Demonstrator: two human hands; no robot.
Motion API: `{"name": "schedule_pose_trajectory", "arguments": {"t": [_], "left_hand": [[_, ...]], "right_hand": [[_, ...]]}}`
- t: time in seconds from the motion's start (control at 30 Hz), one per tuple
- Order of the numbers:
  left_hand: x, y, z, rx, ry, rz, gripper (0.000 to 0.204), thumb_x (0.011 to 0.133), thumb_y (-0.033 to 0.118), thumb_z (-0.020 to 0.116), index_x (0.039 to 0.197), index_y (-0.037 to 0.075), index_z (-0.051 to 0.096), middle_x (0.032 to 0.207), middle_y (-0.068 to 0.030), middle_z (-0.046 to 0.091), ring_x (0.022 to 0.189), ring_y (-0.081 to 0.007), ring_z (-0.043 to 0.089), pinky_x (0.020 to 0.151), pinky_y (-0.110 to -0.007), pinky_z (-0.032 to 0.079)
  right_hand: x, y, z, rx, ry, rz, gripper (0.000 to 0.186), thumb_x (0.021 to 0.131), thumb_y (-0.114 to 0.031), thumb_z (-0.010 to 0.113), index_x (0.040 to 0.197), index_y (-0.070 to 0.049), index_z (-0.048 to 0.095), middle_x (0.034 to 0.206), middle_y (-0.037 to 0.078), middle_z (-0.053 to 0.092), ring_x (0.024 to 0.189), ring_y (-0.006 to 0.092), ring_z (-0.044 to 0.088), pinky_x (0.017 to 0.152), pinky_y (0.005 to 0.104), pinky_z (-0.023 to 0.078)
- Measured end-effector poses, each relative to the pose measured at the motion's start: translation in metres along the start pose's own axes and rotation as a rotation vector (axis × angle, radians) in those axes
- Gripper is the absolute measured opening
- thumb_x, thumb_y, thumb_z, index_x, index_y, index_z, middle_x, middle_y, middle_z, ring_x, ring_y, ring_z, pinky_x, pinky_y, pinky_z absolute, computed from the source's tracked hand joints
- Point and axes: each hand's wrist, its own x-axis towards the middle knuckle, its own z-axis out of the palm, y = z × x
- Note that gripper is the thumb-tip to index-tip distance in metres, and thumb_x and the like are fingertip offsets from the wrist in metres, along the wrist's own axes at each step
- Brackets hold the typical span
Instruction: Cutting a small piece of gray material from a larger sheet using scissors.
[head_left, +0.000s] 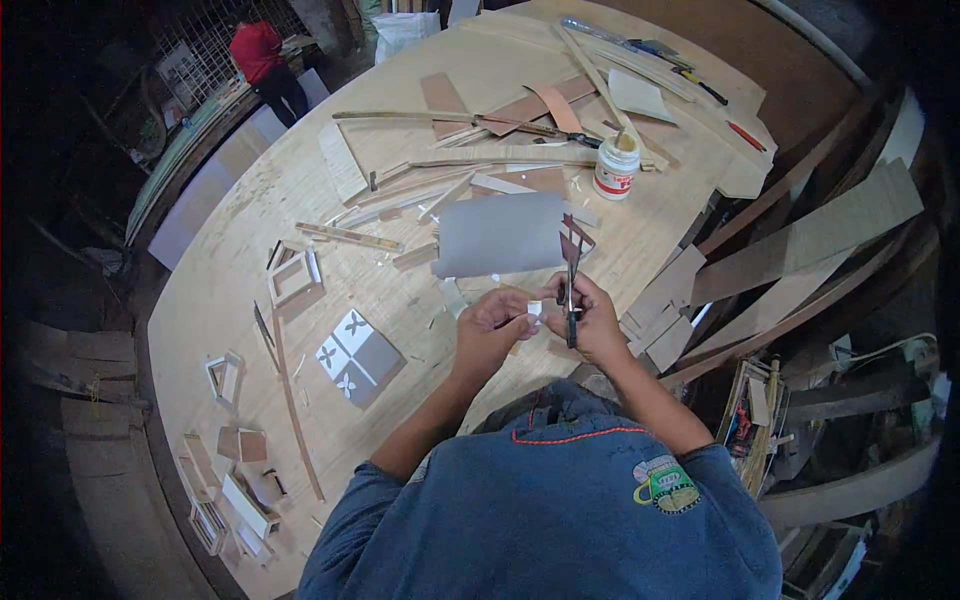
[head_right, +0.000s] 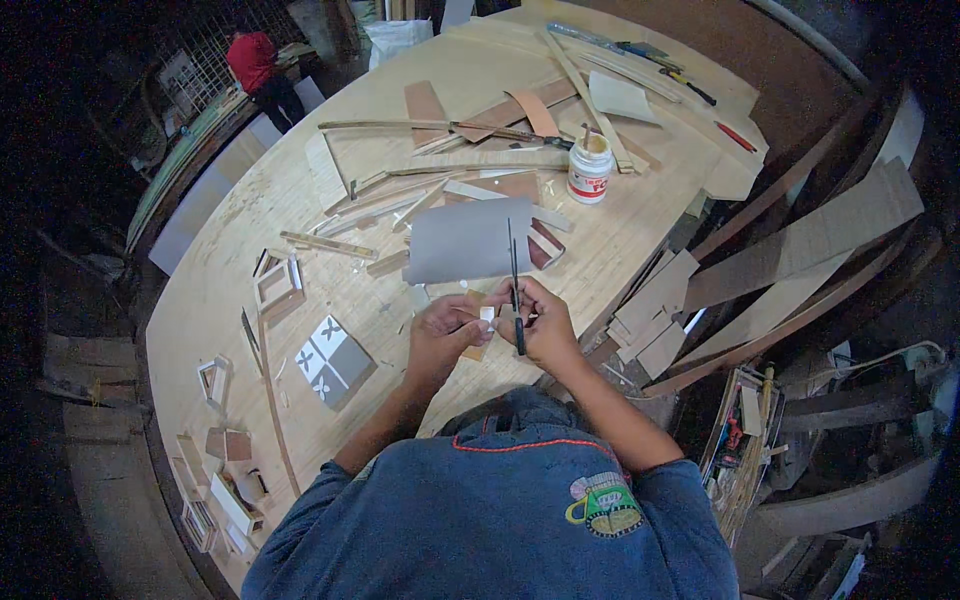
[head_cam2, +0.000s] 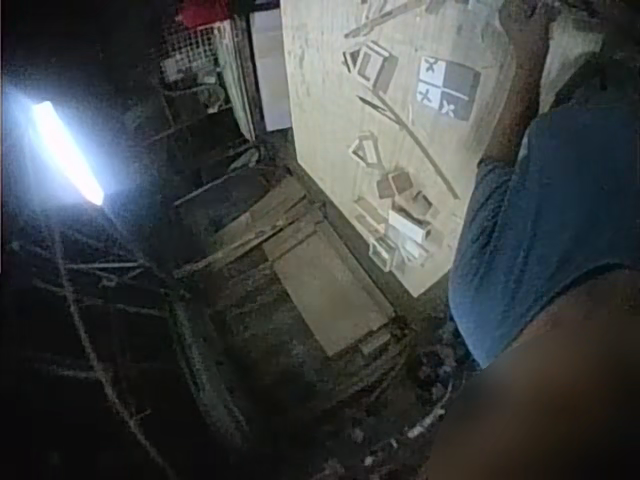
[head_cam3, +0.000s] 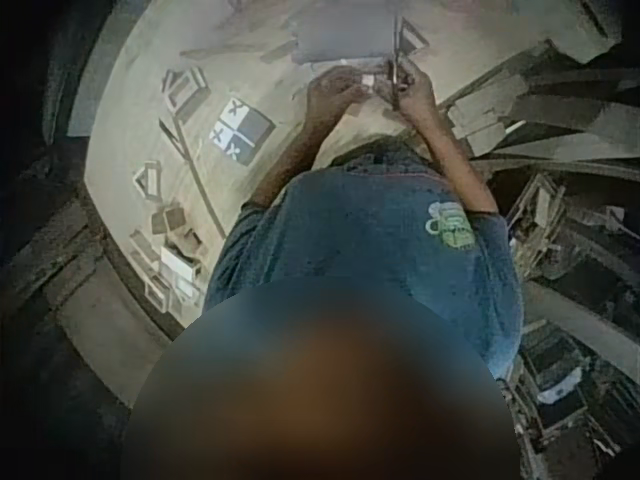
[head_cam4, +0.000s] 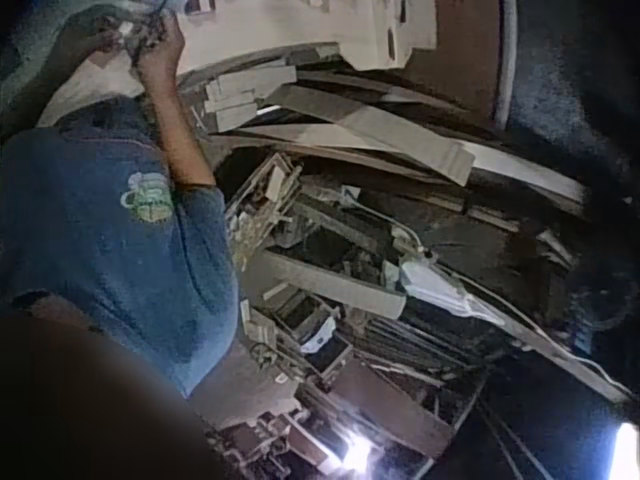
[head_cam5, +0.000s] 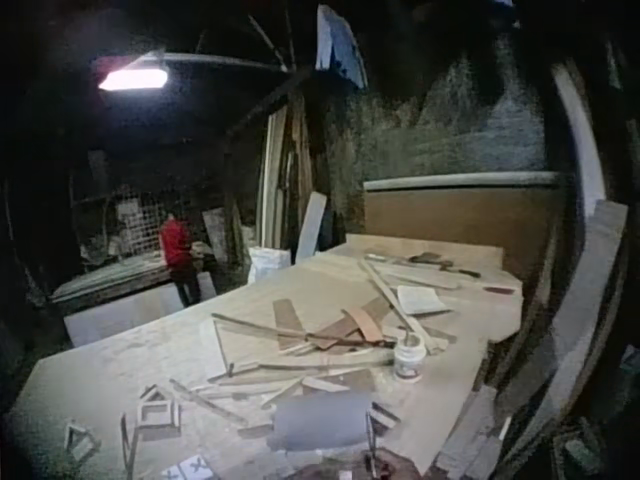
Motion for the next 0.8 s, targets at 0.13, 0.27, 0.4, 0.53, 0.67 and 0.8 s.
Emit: {"name": "schedule_pose_trajectory", "arguments": {"t": [0.13,0.27,0.4,0.53,0.67,0.8], "left_hand": [[0.003,0.005,0.001,0.048,0.007,-0.004,0.023,0.076,0.0,0.058,0.098,-0.004,0.056,0.077,-0.0084,0.062,0.066,-0.0109,0.058,0.062,-0.022,0.048],[0.004,0.007,-0.002,0.136,0.035,-0.067,0.029,0.075,0.003,0.06,0.103,-0.004,0.056,0.075,-0.0082,0.062,0.066,-0.0097,0.058,0.059,-0.021,0.046],[0.005,0.004,-0.007,0.192,0.044,-0.079,0.029,0.075,0.005,0.061,0.102,-0.005,0.056,0.077,-0.0089,0.062,0.068,-0.0106,0.059,0.059,-0.022,0.047],[0.005,0.007,-0.002,0.132,0.062,-0.083,0.027,0.076,0.006,0.06,0.101,-0.006,0.057,0.08,-0.01,0.062,0.069,-0.0125,0.06,0.061,-0.023,0.049],[0.005,0.004,-0.006,0.128,0.068,-0.104,0.029,0.076,0.005,0.059,0.103,-0.005,0.055,0.084,-0.0108,0.062,0.069,-0.0131,0.061,0.063,-0.023,0.051],[0.004,0.006,-0.003,0.043,0.059,-0.112,0.03,0.076,0.004,0.058,0.105,-0.006,0.054,0.087,-0.0115,0.062,0.07,-0.0136,0.061,0.064,-0.023,0.051]], "right_hand": [[-0.001,-0.001,0.001,-0.039,-0.03,0.005,0.039,0.065,-0.003,0.068,0.1,-0.003,0.051,0.081,0.002,0.06,0.056,0.0022,0.042,0.051,0.0164,0.035],[-0.003,-0.01,-0.002,-0.318,-0.096,-0.036,0.039,0.064,-0.005,0.07,0.1,-0.005,0.054,0.075,0.001,0.059,0.053,0.0033,0.04,0.048,0.0182,0.034],[-0.005,-0.016,0.004,-0.369,-0.054,-0.09,0.035,0.064,-0.008,0.073,0.096,-0.006,0.058,0.064,-0.004,0.047,0.051,0.0033,0.032,0.046,0.0189,0.028],[-0.004,-0.007,0.001,-0.356,-0.015,-0.125,0.035,0.064,-0.01,0.073,0.097,-0.006,0.059,0.059,-0.005,0.044,0.05,0.0033,0.031,0.045,0.0192,0.027],[-0.003,-0.012,0.002,-0.362,-0.027,-0.093,0.035,0.064,-0.01,0.073,0.096,-0.007,0.06,0.057,-0.005,0.043,0.049,0.0034,0.031,0.044,0.0195,0.026],[-0.003,-0.011,0.002,-0.334,-0.011,-0.095,0.034,0.064,-0.009,0.072,0.096,-0.007,0.06,0.057,-0.004,0.044,0.048,0.0033,0.031,0.044,0.0196,0.025]]}}
